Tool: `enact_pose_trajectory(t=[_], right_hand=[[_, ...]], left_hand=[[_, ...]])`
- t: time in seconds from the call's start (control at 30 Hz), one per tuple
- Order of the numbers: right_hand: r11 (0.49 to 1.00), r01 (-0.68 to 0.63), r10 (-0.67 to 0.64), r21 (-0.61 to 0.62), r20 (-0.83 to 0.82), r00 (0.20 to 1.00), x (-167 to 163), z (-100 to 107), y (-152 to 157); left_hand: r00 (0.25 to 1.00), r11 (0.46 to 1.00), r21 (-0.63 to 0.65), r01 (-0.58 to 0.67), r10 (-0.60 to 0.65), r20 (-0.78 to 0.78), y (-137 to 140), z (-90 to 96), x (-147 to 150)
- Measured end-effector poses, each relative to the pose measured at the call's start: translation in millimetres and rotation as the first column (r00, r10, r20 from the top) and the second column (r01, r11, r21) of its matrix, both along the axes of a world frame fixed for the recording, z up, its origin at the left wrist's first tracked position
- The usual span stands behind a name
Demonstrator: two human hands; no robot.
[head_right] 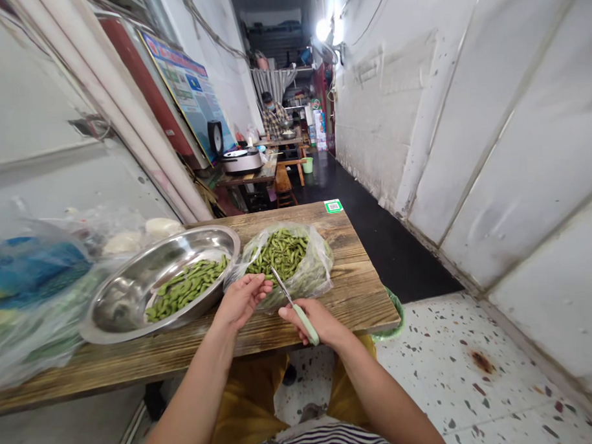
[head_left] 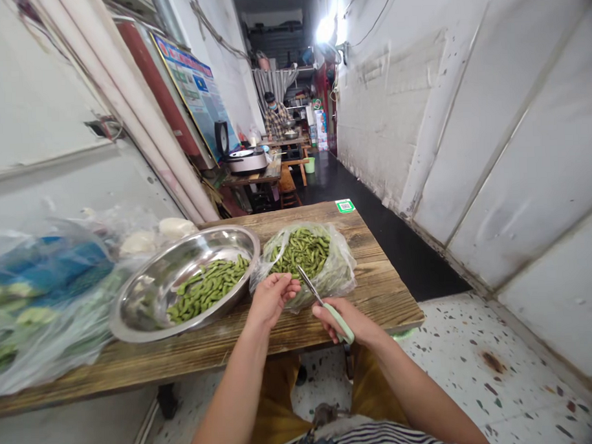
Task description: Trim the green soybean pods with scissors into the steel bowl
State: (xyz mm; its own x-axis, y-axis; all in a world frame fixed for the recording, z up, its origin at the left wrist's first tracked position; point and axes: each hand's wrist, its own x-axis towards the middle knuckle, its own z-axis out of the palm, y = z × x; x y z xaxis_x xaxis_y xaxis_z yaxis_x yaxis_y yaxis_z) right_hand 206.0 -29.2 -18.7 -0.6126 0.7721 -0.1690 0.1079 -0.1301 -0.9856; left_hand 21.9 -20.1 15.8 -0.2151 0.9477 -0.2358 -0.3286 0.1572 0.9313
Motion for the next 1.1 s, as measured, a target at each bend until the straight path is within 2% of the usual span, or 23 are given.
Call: enact_pose_trajectory(t=[0.3, 0.47, 0.73, 1.1], right_hand=[[0.997, -0.028, 0.025, 0.066, 0.05, 0.998, -2.1, -2.8, 1.8], [0.999, -0.026, 0.025, 0.029, 0.031, 0.999, -7.0, 0.9, -0.3], [0.999, 0.011, -0.013, -0.053, -0.037, 0.999, -11.5, 0.6, -0.6], [0.998, 0.049, -0.049, -0.041, -0.005, 0.999, -12.7, 9.9, -4.3]], left_hand=[[0.999, 0.999, 0.029, -0.015, 0.014, 0.034, 0.4, -1.2, 7.8], [0.999, 0.999, 0.035, -0.016, 0.014, 0.035, 0.1, -3.4, 10.3], [0.992, 0.992, 0.075, -0.1, 0.094, 0.079, -1.2, -4.0, 14.0], [0.986, 0.991, 0.07, -0.111, 0.1, 0.136, -3.8, -7.6, 17.6]])
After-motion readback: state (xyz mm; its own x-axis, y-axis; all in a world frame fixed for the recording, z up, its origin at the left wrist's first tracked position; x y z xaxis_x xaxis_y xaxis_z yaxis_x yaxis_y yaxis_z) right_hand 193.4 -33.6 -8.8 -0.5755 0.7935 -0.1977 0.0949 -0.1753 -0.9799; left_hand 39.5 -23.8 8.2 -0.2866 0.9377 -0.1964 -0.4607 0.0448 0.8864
